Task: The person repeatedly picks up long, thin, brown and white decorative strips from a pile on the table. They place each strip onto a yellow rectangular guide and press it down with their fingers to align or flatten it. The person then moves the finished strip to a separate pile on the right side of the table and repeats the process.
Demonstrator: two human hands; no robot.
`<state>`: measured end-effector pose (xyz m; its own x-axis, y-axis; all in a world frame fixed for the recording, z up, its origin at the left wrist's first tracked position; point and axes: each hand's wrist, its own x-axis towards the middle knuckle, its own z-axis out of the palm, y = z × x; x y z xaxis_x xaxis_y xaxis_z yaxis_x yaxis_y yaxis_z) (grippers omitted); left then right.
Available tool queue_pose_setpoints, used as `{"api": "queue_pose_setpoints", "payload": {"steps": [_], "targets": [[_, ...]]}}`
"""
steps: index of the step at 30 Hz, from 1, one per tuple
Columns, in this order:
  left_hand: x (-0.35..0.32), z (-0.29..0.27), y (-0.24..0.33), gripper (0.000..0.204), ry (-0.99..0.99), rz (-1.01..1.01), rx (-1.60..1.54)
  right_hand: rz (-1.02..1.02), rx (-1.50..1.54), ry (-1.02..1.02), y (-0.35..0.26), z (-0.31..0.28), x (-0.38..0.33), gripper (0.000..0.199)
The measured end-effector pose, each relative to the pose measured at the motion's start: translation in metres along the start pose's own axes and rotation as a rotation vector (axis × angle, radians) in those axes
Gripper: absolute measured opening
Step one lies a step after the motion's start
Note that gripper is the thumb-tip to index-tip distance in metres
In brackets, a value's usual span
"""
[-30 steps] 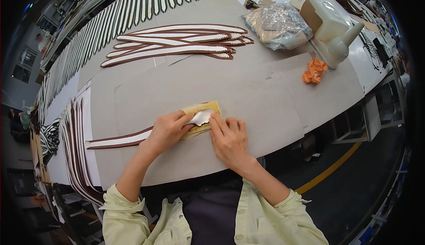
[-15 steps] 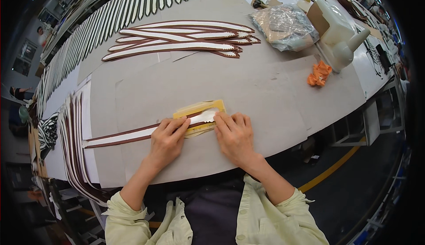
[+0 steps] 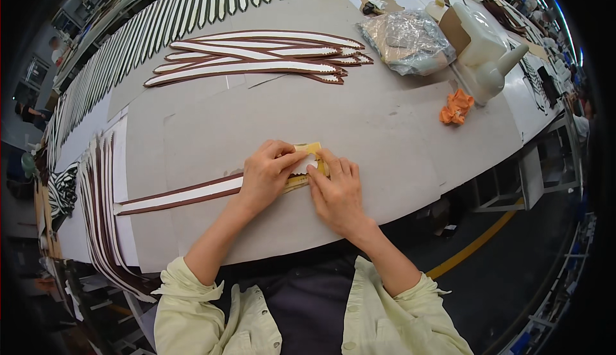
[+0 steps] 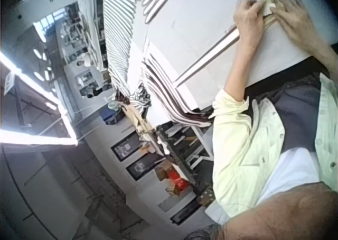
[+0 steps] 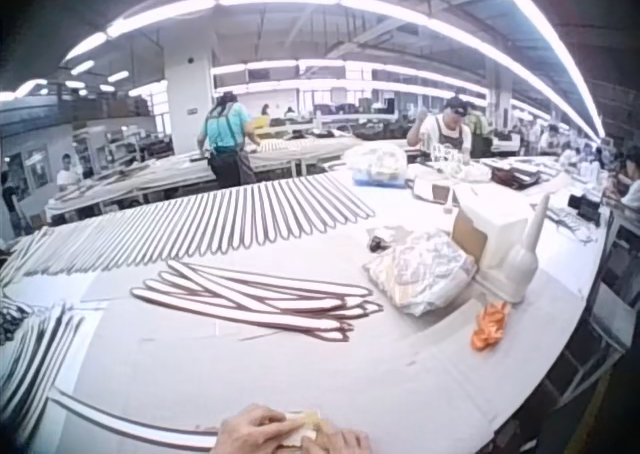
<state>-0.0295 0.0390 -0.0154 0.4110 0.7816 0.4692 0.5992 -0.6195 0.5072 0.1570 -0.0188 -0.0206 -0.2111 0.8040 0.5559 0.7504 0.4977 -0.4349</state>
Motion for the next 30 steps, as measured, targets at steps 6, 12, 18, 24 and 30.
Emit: {"api": "queue_pose_setpoints", "payload": {"steps": [6, 12, 18, 24, 30], "targets": [[-0.002, 0.0, 0.001, 0.027, 0.02, 0.034, 0.057, 0.01, 0.032, -0.033, 0.003, -0.002, -0.001, 0.023], [-0.005, 0.0, -0.003, 0.035, 0.021, 0.1, 0.127, -0.062, -0.069, -0.034, 0.004, 0.001, -0.001, 0.025], [-0.009, -0.001, 0.001, 0.037, 0.031, 0.209, 0.214, -0.174, -0.227, -0.026, 0.003, 0.004, -0.004, 0.031], [-0.011, -0.003, 0.012, 0.038, 0.028, 0.269, 0.332, -0.227, -0.286, -0.089, 0.002, 0.001, -0.006, 0.035], [-0.016, 0.001, 0.015, 0.042, 0.037, 0.238, 0.303, -0.249, -0.234, -0.095, 0.004, 0.0, -0.008, 0.039]]}}
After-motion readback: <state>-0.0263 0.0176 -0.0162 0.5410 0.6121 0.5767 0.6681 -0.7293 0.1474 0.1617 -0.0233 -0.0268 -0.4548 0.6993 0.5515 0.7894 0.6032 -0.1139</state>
